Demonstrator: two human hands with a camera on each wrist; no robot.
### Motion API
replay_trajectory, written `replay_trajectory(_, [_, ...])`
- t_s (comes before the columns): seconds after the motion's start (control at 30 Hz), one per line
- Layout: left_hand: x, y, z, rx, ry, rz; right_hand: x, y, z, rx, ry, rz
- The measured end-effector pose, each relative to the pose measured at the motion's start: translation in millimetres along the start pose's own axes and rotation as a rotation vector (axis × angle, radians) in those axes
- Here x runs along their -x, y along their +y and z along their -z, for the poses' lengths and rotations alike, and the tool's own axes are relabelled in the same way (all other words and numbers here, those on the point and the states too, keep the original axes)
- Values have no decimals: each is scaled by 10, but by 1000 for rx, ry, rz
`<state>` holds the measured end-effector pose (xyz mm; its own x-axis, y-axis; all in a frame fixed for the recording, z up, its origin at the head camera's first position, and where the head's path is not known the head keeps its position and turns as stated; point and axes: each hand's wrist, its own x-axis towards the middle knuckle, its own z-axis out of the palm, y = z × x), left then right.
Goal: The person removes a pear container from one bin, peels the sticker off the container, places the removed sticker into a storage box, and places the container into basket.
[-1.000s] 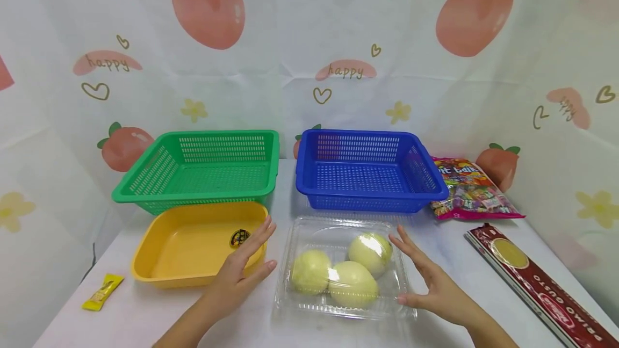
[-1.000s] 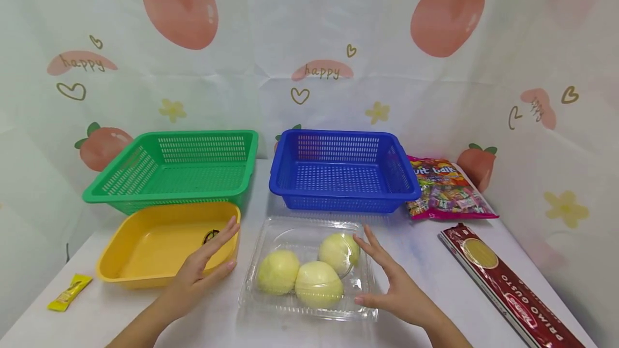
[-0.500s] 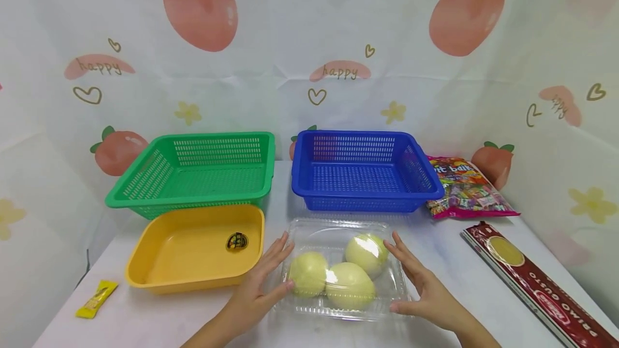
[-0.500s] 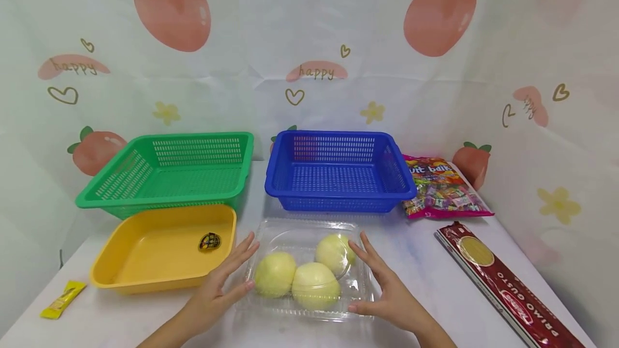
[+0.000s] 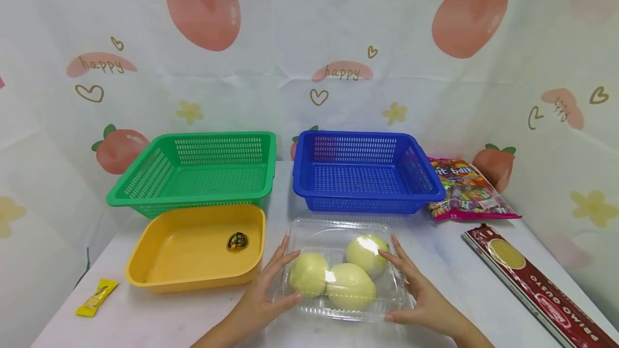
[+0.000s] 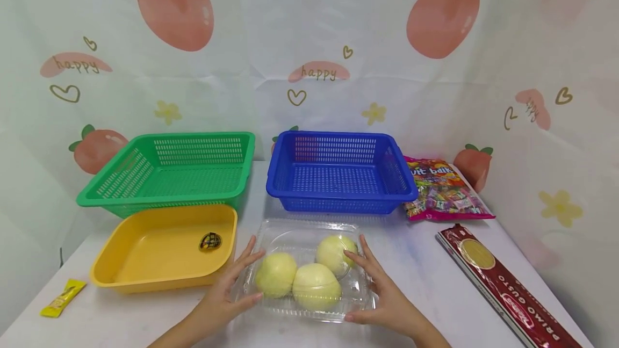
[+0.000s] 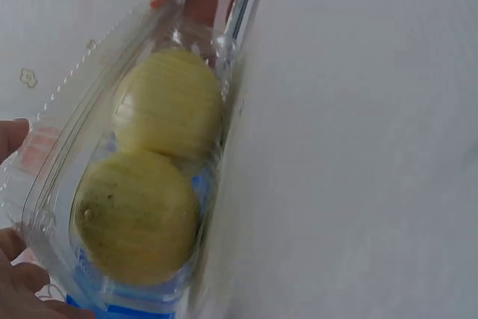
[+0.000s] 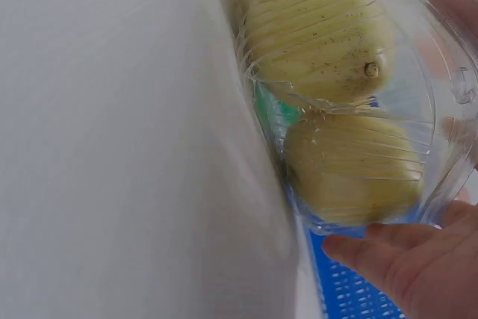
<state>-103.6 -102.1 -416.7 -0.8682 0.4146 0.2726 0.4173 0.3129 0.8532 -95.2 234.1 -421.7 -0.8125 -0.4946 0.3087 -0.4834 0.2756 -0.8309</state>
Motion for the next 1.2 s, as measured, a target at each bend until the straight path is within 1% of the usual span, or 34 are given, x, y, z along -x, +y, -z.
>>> replay_trajectory(0.1, [2,-21,-59,38,-4,35,5,2,-12,17,8,-10])
replay_trajectory(0.17, [2,-34,-95,66,-9,68,8,22,-25,0,14,-2])
replay_trajectory(0.23, [4,-32,-116,96,-14,113,10,38,-35,-16,18,12])
replay_trajectory(0.33, [7,-28,-126,134,-23,150,11,32,-42,-4,25,9])
replay_trajectory(0.53, [-3,-21,-129,179,-52,163,3,17,-34,22,30,39])
replay_trajectory(0.67, [-4,-24,-129,180,-65,176,1,8,-37,44,32,39])
replay_trajectory(0.73, [-2,-27,-129,167,-66,165,2,0,-41,60,37,27])
replay_trajectory(0.8, [3,-31,-127,151,-64,158,3,-4,-46,75,43,32])
replay_trajectory(0.87, [6,-37,-125,124,-61,129,1,-5,-52,80,56,45])
replay_trajectory(0.93, [9,-42,-123,102,-60,114,-1,-5,-61,66,69,58])
replay_trajectory(0.97, [9,-42,-124,89,-58,95,-1,-7,-68,51,73,64])
replay_trajectory(1.03, [11,-37,-120,74,-62,96,2,-7,-82,11,78,78])
replay_trajectory(1.07, [14,-31,-117,67,-63,104,4,-8,-89,-10,83,83])
replay_trajectory(1.2, [24,11,-98,60,-57,160,-6,-10,-109,-55,91,156])
